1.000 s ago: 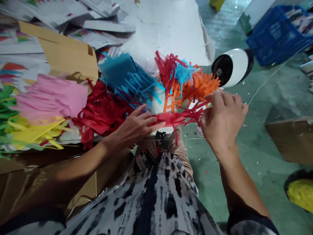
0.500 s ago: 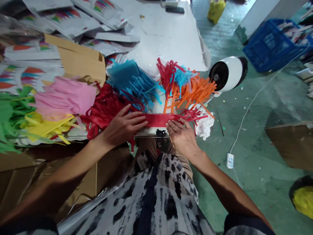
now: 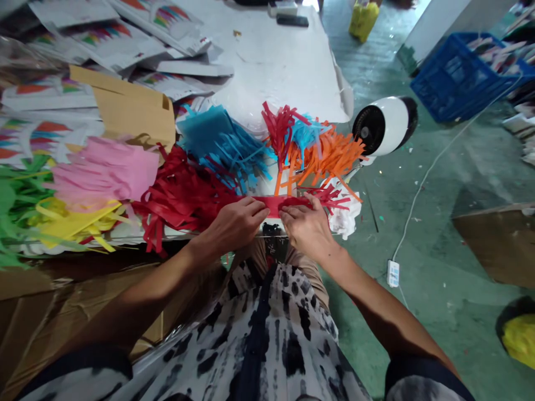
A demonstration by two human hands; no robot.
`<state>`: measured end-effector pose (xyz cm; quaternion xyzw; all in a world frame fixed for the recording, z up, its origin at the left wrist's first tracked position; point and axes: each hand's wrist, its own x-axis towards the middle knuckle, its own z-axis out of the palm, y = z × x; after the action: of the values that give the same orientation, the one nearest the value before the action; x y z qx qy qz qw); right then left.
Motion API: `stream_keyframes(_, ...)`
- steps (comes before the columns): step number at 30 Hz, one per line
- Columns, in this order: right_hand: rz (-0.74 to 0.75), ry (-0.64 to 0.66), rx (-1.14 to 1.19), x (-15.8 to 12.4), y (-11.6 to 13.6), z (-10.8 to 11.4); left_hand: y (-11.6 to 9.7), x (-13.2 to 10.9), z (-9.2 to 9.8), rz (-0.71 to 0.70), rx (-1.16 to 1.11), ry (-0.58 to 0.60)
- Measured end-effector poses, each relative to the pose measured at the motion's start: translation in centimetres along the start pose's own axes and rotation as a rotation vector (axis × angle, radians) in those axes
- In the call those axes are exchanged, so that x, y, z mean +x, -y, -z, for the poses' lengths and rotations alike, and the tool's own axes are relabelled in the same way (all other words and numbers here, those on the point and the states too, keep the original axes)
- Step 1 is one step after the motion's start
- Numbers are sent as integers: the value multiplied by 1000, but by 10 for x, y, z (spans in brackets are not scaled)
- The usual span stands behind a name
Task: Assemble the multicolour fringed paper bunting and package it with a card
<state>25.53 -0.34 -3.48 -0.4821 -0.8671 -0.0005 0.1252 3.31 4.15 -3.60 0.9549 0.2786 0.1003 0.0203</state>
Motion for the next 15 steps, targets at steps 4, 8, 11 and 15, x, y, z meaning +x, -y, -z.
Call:
stream_keyframes(4,-17,29,-55,9,2,4,3,0,2,43,-6,4)
stream_keyframes(8,12,37,-93,15,2,5,-1,2,5,100,-26,-51)
stream_keyframes(11,-3,-30,-73,15,3,4,-4,5,0,118,33,-46)
stream_keyframes(15,-30,-73,-100,16,6,-4,-4,8,-9,94,118,-23)
